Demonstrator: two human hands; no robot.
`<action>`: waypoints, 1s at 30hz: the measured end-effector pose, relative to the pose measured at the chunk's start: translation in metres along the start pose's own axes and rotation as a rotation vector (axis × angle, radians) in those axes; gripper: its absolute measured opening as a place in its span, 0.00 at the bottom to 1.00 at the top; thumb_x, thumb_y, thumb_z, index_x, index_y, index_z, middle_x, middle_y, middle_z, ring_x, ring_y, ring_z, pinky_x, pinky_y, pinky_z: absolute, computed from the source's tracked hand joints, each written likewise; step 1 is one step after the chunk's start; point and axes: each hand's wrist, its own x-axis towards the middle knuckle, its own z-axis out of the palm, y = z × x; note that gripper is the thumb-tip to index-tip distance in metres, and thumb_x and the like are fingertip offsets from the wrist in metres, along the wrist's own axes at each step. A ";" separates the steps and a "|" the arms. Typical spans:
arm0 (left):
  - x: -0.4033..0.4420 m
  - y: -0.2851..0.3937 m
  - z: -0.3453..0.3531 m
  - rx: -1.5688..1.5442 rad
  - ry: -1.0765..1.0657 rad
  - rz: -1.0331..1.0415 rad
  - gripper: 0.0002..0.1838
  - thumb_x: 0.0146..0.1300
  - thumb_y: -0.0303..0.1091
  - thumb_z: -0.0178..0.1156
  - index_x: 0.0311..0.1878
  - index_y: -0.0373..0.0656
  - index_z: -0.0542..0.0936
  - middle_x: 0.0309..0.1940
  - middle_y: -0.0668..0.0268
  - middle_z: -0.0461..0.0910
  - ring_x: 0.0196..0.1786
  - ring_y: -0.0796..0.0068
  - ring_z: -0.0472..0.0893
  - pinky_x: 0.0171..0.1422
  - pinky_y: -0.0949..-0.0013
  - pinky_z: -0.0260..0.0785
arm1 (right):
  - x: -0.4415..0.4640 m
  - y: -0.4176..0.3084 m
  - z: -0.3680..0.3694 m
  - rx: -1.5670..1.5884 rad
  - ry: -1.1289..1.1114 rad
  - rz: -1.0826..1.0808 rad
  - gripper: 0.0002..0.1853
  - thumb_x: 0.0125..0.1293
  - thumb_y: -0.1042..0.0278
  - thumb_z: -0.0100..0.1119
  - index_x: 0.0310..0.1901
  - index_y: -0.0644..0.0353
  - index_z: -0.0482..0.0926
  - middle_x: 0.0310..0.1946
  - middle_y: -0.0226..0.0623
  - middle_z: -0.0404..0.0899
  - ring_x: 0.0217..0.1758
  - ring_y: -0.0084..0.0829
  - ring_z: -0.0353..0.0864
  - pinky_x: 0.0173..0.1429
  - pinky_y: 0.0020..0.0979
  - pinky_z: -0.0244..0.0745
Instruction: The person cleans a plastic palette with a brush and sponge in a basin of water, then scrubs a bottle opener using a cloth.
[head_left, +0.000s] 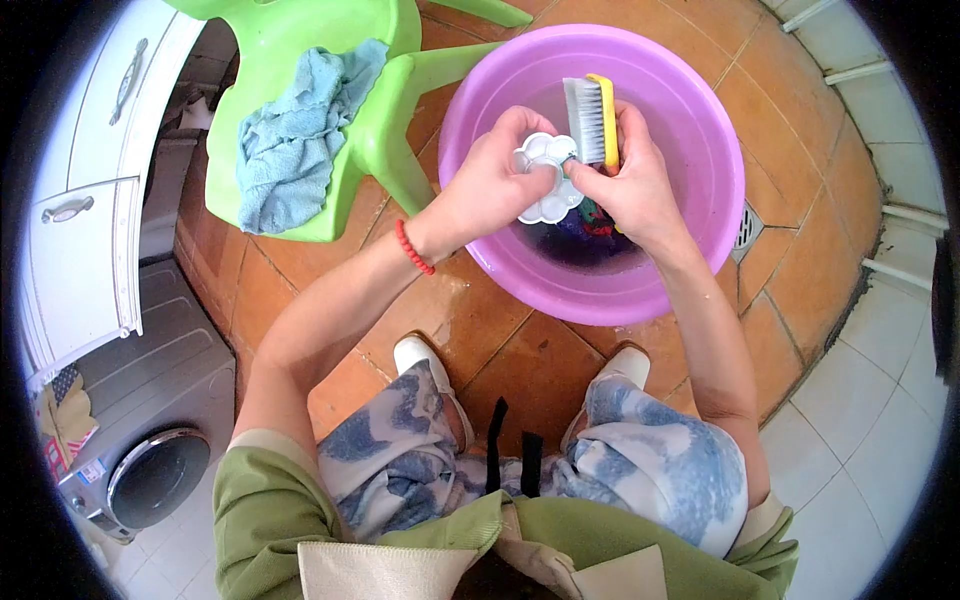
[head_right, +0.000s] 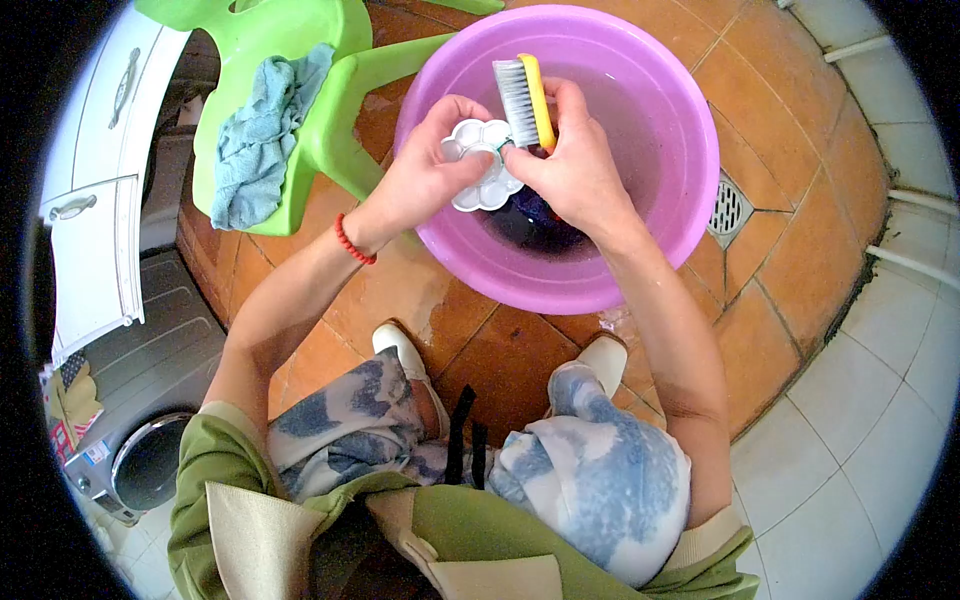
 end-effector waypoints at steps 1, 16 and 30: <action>-0.001 0.002 0.000 -0.009 -0.001 -0.026 0.17 0.60 0.24 0.58 0.52 0.40 0.66 0.42 0.68 0.74 0.45 0.81 0.76 0.49 0.74 0.71 | 0.000 0.001 0.000 -0.008 0.001 0.001 0.33 0.50 0.68 0.67 0.56 0.69 0.65 0.43 0.49 0.79 0.47 0.37 0.81 0.53 0.35 0.75; -0.006 0.003 0.005 -0.003 0.052 0.034 0.16 0.60 0.24 0.58 0.49 0.40 0.66 0.39 0.68 0.74 0.42 0.82 0.75 0.44 0.74 0.71 | -0.004 -0.008 0.000 0.184 0.012 0.076 0.27 0.48 0.72 0.63 0.51 0.70 0.68 0.33 0.39 0.77 0.27 0.28 0.79 0.27 0.28 0.75; -0.014 0.003 0.005 0.001 0.042 0.035 0.15 0.61 0.24 0.58 0.49 0.40 0.66 0.39 0.68 0.74 0.42 0.82 0.75 0.45 0.75 0.71 | -0.004 -0.006 0.000 0.166 -0.083 0.111 0.28 0.49 0.73 0.61 0.53 0.70 0.66 0.30 0.38 0.76 0.19 0.25 0.75 0.16 0.26 0.69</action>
